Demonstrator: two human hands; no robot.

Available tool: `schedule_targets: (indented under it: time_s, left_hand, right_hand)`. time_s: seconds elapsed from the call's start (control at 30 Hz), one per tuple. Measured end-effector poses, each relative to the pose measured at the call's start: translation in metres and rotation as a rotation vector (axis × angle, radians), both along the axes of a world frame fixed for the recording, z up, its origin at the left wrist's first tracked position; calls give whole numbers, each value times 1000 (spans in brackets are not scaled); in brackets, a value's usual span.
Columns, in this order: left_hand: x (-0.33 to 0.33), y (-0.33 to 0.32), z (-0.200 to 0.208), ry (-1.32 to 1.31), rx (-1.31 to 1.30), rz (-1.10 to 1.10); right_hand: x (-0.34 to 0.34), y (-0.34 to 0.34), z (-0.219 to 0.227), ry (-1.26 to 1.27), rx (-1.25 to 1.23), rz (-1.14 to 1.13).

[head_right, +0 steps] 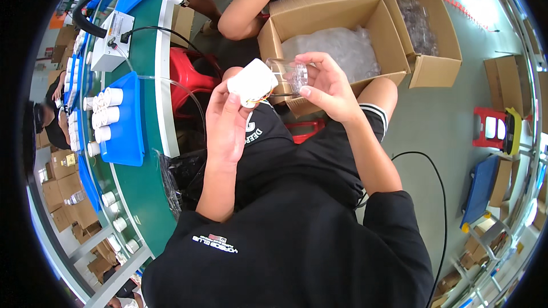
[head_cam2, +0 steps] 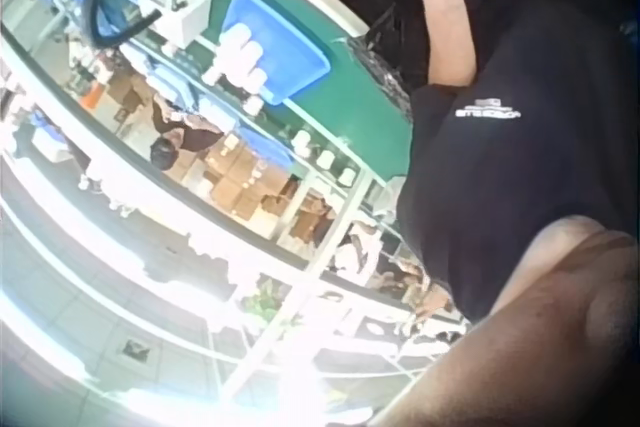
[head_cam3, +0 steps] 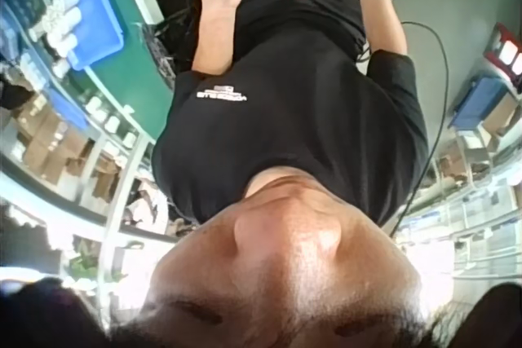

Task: Assembling internal plastic components into clear plastic housings at a factory workstation.

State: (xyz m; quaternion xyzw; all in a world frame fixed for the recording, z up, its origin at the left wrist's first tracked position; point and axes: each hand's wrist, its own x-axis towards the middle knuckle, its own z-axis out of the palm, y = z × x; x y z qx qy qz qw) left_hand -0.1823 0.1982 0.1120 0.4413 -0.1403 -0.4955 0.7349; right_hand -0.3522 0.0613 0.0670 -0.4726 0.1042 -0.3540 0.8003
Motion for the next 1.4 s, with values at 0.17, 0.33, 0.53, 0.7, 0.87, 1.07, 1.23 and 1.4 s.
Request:
schedule_targets:
  time_s: [0.17, 0.33, 0.53, 0.7, 0.87, 1.07, 1.23, 1.4]
  left_hand:
    - [2, 1, -2, -115, 47, 34]
    - [1, 0, -9, -134, 25, 46]
    - [5, 5, -20, -344, -135, 48]
    - [11, 6, -19, -324, -281, 8]
    - [37, 1, -5, -798, -475, -267]
    - [49, -3, 8, -753, -456, -483]
    - [52, -4, -3, -746, -555, -554]
    - [42, 0, -19, -591, -517, -431]
  right_hand:
    - [-5, -9, 2, 154, -413, -58]
    - [-6, -7, 9, 275, -157, -4]
    - [7, 4, 7, 243, 424, 141]
    - [11, 7, 2, 311, 564, 256]
    - [12, -2, 6, 467, 609, 330]
    - [14, -10, 2, 659, 521, 489]
    - [20, -2, 11, 826, 470, 662]
    - [18, 7, 3, 784, 538, 710]
